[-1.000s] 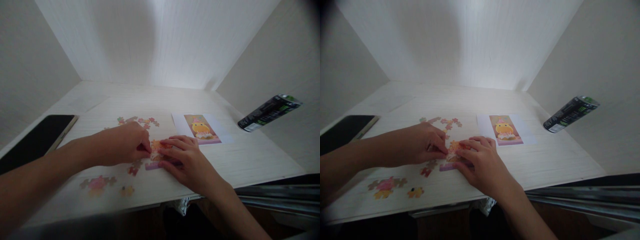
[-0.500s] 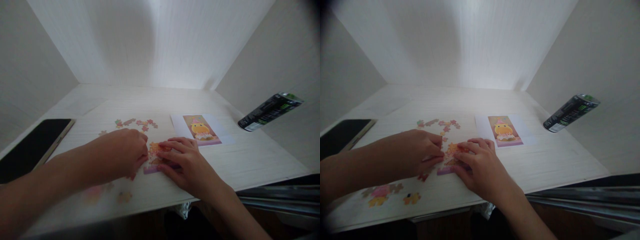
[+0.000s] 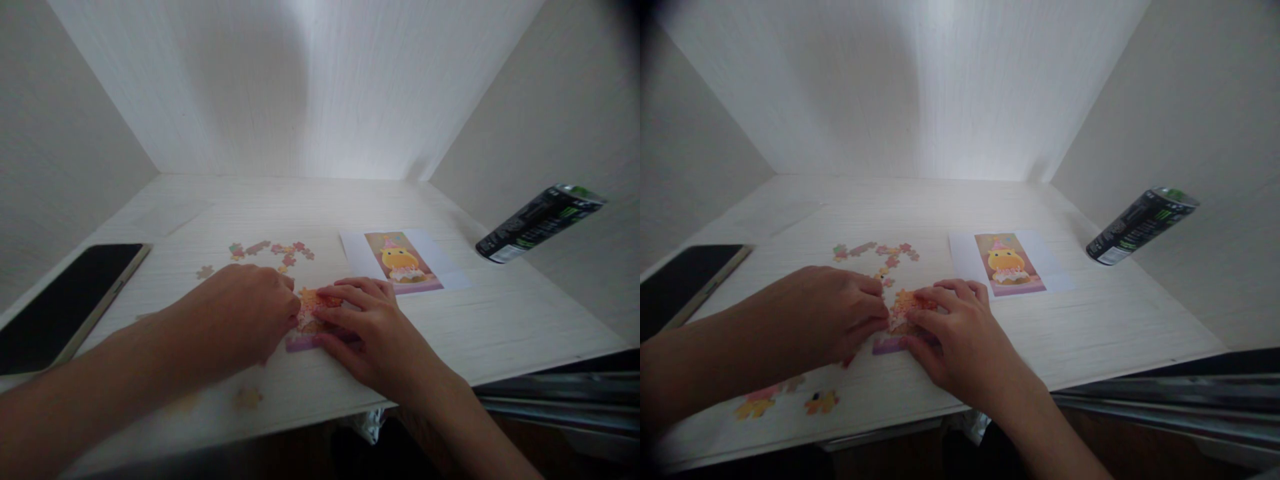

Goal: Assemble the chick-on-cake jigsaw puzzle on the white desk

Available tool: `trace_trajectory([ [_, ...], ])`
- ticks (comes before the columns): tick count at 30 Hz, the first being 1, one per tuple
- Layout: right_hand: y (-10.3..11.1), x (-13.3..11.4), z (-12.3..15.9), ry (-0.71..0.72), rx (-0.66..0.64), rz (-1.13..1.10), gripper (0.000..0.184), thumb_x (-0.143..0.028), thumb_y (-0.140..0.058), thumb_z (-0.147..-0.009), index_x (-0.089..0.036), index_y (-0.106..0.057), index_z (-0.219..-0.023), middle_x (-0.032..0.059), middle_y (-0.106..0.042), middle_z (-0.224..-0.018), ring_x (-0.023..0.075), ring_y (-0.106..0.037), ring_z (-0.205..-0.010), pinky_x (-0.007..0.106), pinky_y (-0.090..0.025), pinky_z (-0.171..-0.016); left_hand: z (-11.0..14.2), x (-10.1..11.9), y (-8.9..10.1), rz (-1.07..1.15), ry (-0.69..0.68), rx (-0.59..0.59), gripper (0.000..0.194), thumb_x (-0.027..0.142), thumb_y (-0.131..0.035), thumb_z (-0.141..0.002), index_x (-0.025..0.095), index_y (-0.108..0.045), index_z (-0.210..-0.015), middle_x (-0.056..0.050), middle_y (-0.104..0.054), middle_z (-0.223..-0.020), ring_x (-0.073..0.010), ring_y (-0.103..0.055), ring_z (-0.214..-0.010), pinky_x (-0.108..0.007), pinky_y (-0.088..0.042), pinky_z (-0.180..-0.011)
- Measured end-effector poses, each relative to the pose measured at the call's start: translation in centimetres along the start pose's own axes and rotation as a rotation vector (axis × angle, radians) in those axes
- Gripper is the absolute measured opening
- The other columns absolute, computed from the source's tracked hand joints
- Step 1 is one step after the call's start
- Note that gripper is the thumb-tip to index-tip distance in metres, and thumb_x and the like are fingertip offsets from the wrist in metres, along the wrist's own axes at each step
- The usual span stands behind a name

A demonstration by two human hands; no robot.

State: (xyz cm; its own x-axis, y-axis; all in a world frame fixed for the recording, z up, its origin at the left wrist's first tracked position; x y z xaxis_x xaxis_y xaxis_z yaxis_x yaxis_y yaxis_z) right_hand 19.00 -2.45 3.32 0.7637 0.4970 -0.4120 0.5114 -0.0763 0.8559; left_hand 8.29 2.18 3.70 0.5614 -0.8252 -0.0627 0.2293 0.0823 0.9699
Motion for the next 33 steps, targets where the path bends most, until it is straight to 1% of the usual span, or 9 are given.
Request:
trace_trajectory([
  [4, -0.04, 0.03, 0.01, -0.001, -0.009, -0.001, 0.019, -0.037, -0.063, -0.093, -0.029, -0.070, -0.109, 0.0022, -0.063, -0.124, 0.0266, -0.049, -0.117, 0.050, -0.032, -0.102, -0.12, -0.65, -0.15, 0.055, 0.017, 0.059, 0.023, 0.029, -0.052, -0.087, 0.023, -0.069, -0.073, -0.005, -0.063, -0.074, -0.0196, -0.056, -0.063, -0.035, -0.039, -0.058],
  [8, -0.14, 0.05, 0.02, -0.009, -0.027, 0.002, 0.019, -0.038, -0.062, -0.093, -0.029, -0.069, -0.108, 0.0018, -0.063, -0.124, 0.0263, -0.049, -0.117, 0.050, -0.031, -0.103, 0.03, -0.45, -0.10, 0.065, -0.017, 0.081, 0.028, 0.028, -0.047, -0.090, 0.023, -0.068, -0.072, -0.006, -0.064, -0.074, -0.0201, -0.057, -0.064, -0.036, -0.040, -0.060],
  [13, -0.15, -0.03, 0.01, -0.015, -0.044, 0.001, 0.018, -0.037, -0.062, -0.094, -0.029, -0.068, -0.109, 0.0007, -0.062, -0.125, 0.0258, -0.048, -0.119, 0.049, -0.030, -0.103, 0.11, -0.31, -0.03, 0.030, -0.010, 0.059, 0.022, 0.023, -0.050, -0.086, 0.022, -0.068, -0.075, -0.007, -0.064, -0.075, -0.0199, -0.056, -0.063, -0.036, -0.039, -0.058],
  [17, -0.19, -0.13, -0.10, -0.015, -0.048, -0.005, 0.020, -0.038, -0.061, -0.094, -0.029, -0.068, -0.110, 0.0009, -0.063, -0.124, 0.0255, -0.048, -0.119, 0.049, -0.030, -0.103, 0.15, -0.58, 0.13, 0.085, -0.010, 0.104, 0.023, 0.027, -0.049, -0.089, 0.023, -0.068, -0.077, -0.005, -0.064, -0.077, -0.0189, -0.057, -0.066, -0.034, -0.040, -0.061],
  [19, -0.13, -0.17, -0.15, -0.015, -0.044, -0.007, 0.020, -0.037, -0.062, -0.093, -0.028, -0.068, -0.110, 0.0015, -0.063, -0.124, 0.0258, -0.048, -0.118, 0.049, -0.031, -0.103, 0.18, -0.76, 0.24, 0.113, -0.007, 0.119, 0.018, 0.026, -0.054, -0.086, 0.023, -0.068, -0.075, -0.004, -0.064, -0.076, -0.0183, -0.057, -0.066, -0.033, -0.040, -0.062],
  [21, -0.01, -0.19, -0.14, -0.014, -0.036, -0.005, 0.020, -0.037, -0.063, -0.093, -0.028, -0.069, -0.109, 0.0021, -0.063, -0.124, 0.0263, -0.048, -0.118, 0.050, -0.031, -0.103, 0.19, -0.87, 0.23, 0.128, -0.002, 0.110, 0.016, 0.025, -0.057, -0.083, 0.023, -0.068, -0.071, -0.003, -0.063, -0.073, -0.0176, -0.056, -0.064, -0.033, -0.038, -0.060],
  [24, 0.14, -0.20, -0.04, -0.012, -0.025, 0.001, 0.019, -0.035, -0.063, -0.093, -0.029, -0.069, -0.110, 0.0013, -0.063, -0.124, 0.0261, -0.048, -0.119, 0.050, -0.030, -0.103, 0.17, -0.85, 0.11, 0.131, -0.007, 0.084, 0.019, 0.023, -0.058, -0.083, 0.025, -0.068, -0.066, -0.002, -0.061, -0.069, -0.0167, -0.055, -0.062, -0.033, -0.038, -0.060],
  [28, 0.04, -0.17, 0.06, -0.013, -0.030, 0.004, 0.020, -0.035, -0.064, -0.092, -0.029, -0.069, -0.110, 0.0019, -0.063, -0.124, 0.0266, -0.048, -0.119, 0.050, -0.031, -0.103, 0.17, -0.62, 0.05, 0.115, -0.032, 0.093, 0.024, 0.026, -0.056, -0.087, 0.024, -0.070, -0.068, -0.003, -0.062, -0.071, -0.0167, -0.055, -0.062, -0.034, -0.038, -0.060],
  [33, 0.10, -0.28, -0.04, -0.015, -0.029, 0.000, 0.020, -0.037, -0.063, -0.093, -0.029, -0.069, -0.110, 0.0020, -0.063, -0.123, 0.0263, -0.048, -0.118, 0.050, -0.031, -0.103, 0.02, -0.40, 0.04, 0.106, -0.003, 0.088, 0.017, 0.023, -0.058, -0.085, 0.024, -0.070, -0.072, -0.003, -0.064, -0.076, -0.0184, -0.057, -0.066, -0.035, -0.039, -0.061],
])
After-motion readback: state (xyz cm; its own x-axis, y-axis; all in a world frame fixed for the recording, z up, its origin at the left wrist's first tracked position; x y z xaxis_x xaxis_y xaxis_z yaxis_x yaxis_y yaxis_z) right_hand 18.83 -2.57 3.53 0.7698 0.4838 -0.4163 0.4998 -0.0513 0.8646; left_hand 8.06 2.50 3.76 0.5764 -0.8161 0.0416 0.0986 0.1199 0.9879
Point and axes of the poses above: each hand's wrist, its own z-axis away from the middle knuckle, its own y-axis out of the back of the hand, x = y × z, the point moved 8 cm from there along -z, towards the middle knuckle
